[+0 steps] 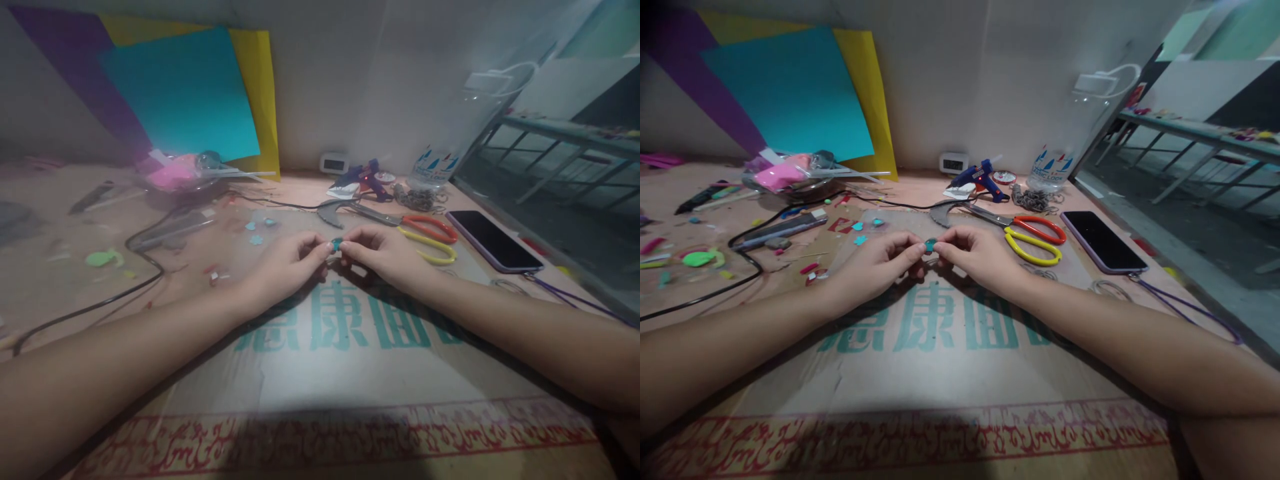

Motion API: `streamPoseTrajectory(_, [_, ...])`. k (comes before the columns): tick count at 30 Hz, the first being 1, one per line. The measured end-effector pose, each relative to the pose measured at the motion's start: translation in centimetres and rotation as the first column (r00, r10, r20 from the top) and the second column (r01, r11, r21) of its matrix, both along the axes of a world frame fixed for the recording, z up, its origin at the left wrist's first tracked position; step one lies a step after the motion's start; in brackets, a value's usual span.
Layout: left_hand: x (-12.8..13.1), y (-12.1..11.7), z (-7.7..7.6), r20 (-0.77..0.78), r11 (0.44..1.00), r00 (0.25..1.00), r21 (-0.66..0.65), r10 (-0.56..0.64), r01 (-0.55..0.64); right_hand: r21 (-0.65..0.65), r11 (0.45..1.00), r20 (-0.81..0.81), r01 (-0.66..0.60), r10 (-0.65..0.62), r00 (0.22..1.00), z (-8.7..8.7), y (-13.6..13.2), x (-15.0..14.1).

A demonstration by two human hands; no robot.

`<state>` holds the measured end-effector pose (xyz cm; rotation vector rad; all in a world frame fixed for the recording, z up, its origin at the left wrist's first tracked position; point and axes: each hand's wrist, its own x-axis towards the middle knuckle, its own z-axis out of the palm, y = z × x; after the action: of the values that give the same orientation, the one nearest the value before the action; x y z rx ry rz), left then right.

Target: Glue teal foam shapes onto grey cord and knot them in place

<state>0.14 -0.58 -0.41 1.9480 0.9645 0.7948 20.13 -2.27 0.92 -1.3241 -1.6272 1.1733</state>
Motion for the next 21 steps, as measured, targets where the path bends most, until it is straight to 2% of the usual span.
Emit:
streamPoseTrajectory(3, [0.05, -0.1, -0.13, 0.005, 1.0, 1.0, 0.024, 0.001, -0.001, 0.016, 1.0, 0.016, 0.01, -0.01, 1.0, 0.01, 0.0, -0.03])
streamPoseTrajectory(10, [0.04, -0.15, 0.43, -0.029, 0.99, 0.994, 0.099, 0.105, -0.102, 0.063, 0.997, 0.051, 0.038, -0.041, 0.998, 0.07, -0.2, -0.02])
streamPoseTrajectory(14, [-0.01, -0.06, 0.21, -0.045, 0.99, 0.993, 0.104, 0.105, -0.1, 0.087, 0.995, 0.083, 0.046, -0.053, 0.995, 0.16, -0.3, -0.08])
streamPoseTrajectory(21, [0.06, -0.07, 0.06, -0.076, 0.991, 0.994, 0.113, 0.08, -0.071, 0.049, 0.999, 0.026, -0.005, 0.004, 1.0, 0.08, -0.2, -0.07])
